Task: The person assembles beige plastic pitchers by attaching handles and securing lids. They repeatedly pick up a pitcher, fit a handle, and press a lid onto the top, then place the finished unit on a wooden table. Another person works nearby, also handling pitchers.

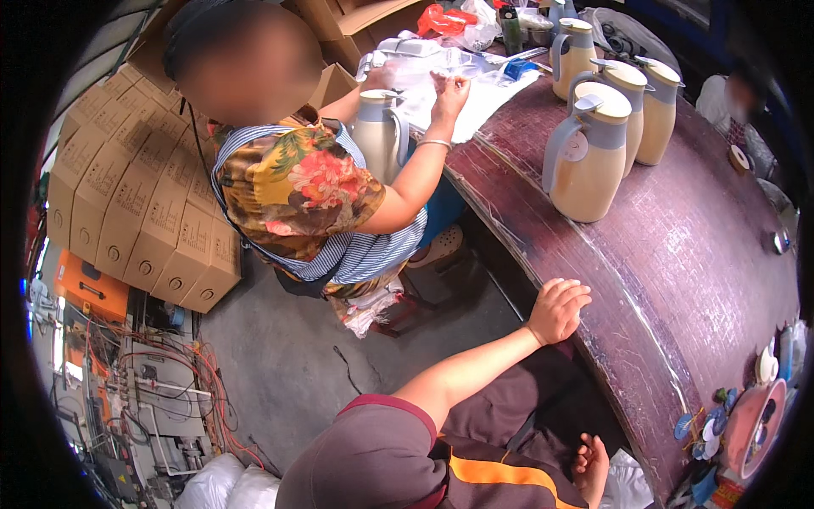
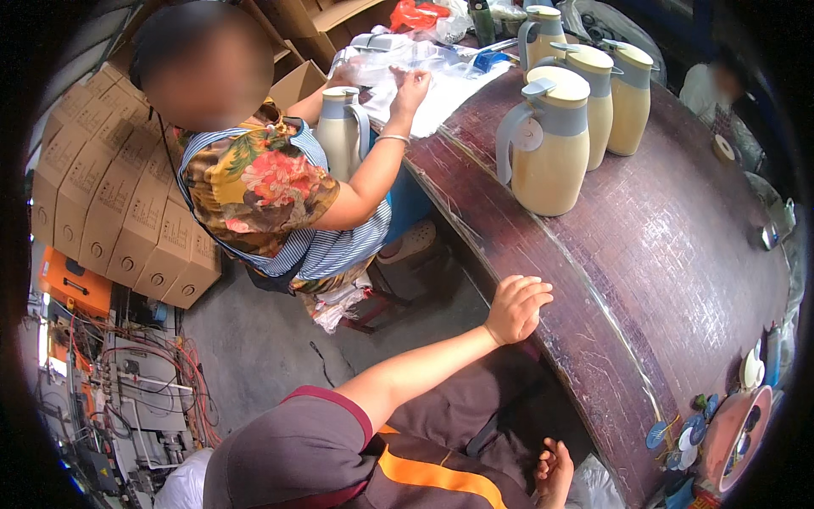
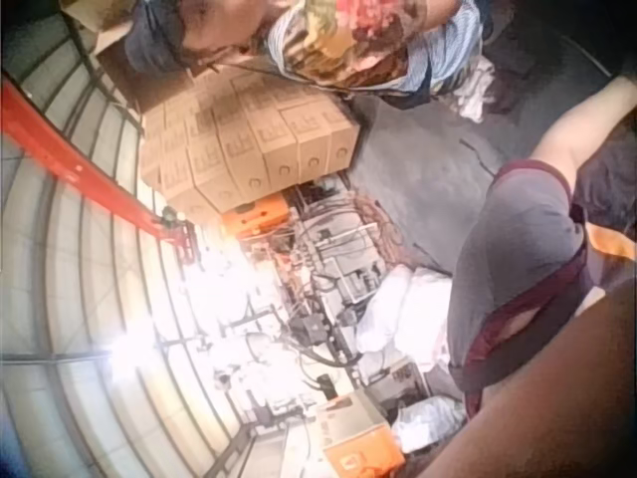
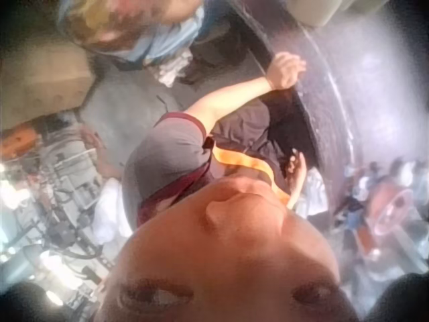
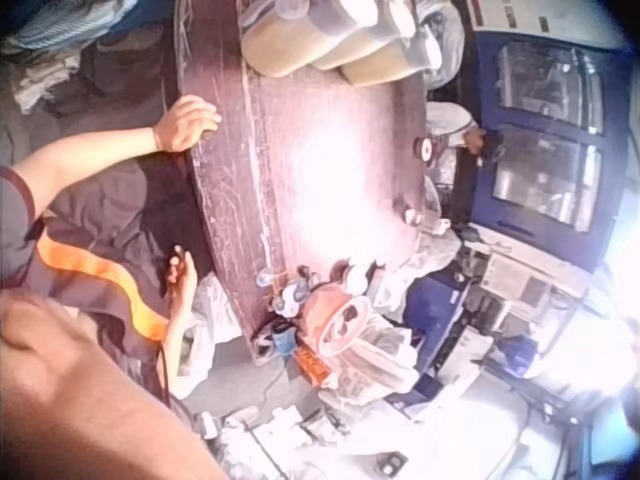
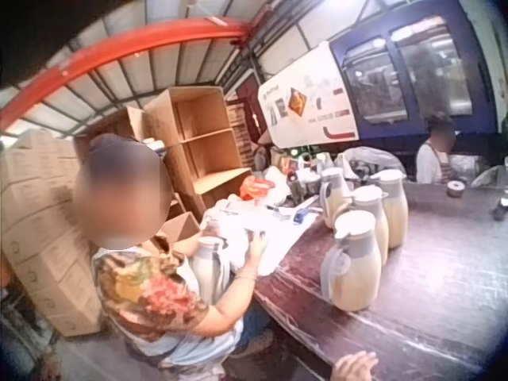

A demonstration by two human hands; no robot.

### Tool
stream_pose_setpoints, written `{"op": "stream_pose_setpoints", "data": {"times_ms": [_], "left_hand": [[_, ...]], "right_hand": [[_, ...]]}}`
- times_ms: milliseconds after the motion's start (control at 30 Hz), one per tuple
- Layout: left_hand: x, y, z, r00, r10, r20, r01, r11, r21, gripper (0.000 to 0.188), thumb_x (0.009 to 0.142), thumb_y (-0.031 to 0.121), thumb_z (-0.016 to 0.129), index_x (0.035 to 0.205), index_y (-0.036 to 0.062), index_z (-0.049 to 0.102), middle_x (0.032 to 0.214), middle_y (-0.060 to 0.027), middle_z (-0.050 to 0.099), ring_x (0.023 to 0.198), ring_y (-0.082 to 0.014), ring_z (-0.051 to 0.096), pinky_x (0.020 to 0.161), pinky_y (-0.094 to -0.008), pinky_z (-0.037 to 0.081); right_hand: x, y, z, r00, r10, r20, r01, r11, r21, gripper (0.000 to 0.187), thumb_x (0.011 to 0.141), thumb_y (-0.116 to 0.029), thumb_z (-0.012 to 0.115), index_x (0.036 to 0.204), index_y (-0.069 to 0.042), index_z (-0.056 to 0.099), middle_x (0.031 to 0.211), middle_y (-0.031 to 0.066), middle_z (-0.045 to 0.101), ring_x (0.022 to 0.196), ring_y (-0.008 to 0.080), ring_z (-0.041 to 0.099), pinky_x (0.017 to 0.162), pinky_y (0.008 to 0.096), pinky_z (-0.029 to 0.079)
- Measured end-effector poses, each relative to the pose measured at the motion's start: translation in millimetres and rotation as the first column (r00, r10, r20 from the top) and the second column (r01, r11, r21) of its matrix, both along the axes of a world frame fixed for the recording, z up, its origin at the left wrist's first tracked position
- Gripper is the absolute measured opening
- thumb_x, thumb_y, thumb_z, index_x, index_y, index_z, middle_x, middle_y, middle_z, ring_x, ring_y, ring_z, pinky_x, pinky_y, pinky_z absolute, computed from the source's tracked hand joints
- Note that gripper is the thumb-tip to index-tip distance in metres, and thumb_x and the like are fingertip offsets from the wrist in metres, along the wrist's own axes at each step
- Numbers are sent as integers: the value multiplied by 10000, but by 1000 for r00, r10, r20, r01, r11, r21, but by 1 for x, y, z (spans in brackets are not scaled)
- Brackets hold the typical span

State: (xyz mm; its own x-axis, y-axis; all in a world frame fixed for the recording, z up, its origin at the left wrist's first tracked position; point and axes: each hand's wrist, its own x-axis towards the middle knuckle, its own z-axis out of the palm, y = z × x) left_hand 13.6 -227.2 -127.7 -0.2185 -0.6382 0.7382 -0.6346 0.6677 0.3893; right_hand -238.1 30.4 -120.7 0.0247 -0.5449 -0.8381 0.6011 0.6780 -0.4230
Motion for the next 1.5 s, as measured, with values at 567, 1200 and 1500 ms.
{"op": "stream_pose_setpoints", "data": {"times_ms": [567,1200,1500], "left_hand": [[-2,-32,4,1000,14,-10,-14,1000,13,263,835,183,490,1048,116,629,1165,-33,623,1141,-238,534,1016,-425,351],[1,-32,5,1000,2,-12,-2,1000,21,261,847,203,485,1048,118,628,1173,-34,624,1139,-242,536,1009,-429,357],[1,-35,7,1000,-2,-15,2,1000,11,257,846,197,482,1041,118,630,1166,-36,623,1129,-246,538,996,-431,361]], "right_hand": [[-1,-33,17,998,25,-52,-24,1000,4,299,945,-355,566,1004,-79,663,651,-26,591,432,35,420,361,160,308],[1,-27,13,997,-18,-69,20,999,33,327,935,-361,572,1020,-58,659,638,-7,608,413,54,441,347,179,309],[5,-32,26,995,15,-100,-14,1000,10,293,949,-359,557,1016,-88,648,659,-39,576,445,34,423,376,157,306]]}}
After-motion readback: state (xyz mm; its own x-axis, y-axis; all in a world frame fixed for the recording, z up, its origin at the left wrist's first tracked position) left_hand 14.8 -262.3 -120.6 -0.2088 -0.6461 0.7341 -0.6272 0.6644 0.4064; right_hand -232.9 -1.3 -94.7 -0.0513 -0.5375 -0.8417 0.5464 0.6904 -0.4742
